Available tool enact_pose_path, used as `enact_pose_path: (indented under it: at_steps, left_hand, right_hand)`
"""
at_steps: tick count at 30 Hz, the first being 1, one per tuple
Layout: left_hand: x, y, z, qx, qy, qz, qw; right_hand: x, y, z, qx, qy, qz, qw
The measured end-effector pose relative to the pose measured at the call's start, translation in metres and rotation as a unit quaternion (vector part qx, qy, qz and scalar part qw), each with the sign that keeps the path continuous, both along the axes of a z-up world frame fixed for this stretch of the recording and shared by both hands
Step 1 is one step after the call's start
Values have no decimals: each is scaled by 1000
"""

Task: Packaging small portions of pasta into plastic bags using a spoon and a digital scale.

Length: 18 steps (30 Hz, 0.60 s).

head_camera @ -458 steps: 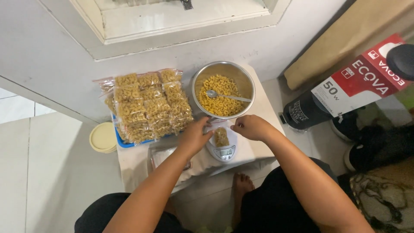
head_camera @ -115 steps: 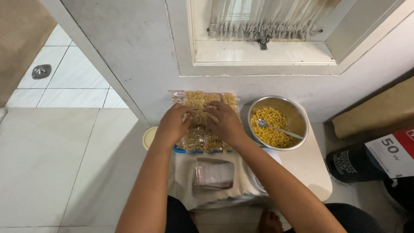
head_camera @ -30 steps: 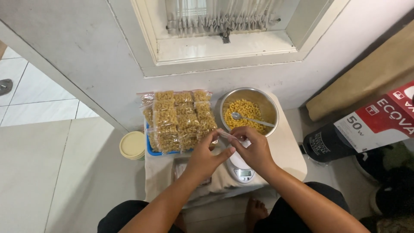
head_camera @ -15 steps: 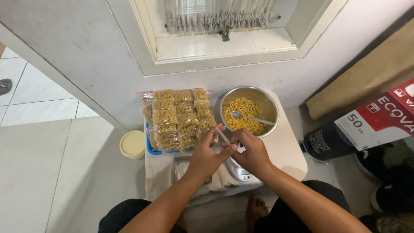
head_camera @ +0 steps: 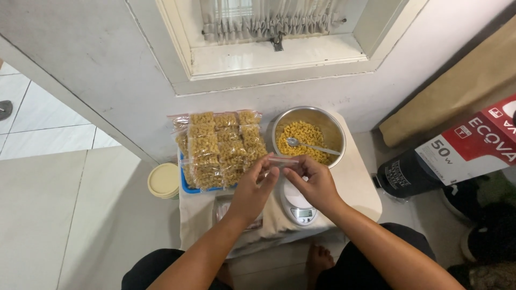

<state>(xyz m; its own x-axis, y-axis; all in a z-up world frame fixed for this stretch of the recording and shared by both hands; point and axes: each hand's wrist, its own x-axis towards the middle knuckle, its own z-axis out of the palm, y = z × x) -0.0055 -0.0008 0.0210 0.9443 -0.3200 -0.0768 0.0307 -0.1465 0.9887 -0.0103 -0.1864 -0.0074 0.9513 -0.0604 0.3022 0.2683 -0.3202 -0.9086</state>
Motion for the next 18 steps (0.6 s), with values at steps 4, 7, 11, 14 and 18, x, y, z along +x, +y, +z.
enact_pose_path:
  at_steps: [4, 7, 11, 14, 18]
  left_hand:
    - [2, -3, -2, 10, -22, 27, 999]
    - [0, -5, -4, 38, -6, 25, 999]
    - [0, -9, -15, 30, -39, 32, 998]
    - [-1, -9, -15, 26, -46, 38, 998]
    - [-3, -10, -13, 24, -61, 55, 996]
  right_hand:
    - [2, -1, -6, -54, -25, -17, 998]
    - [2, 0, -13, -101, -63, -29, 992]
    - [1, 1, -21, -139, -106, -23, 984]
    - [0, 2, -25, -151, -121, -22, 981]
    - [-2, 5, -18, -158, -135, -19, 978]
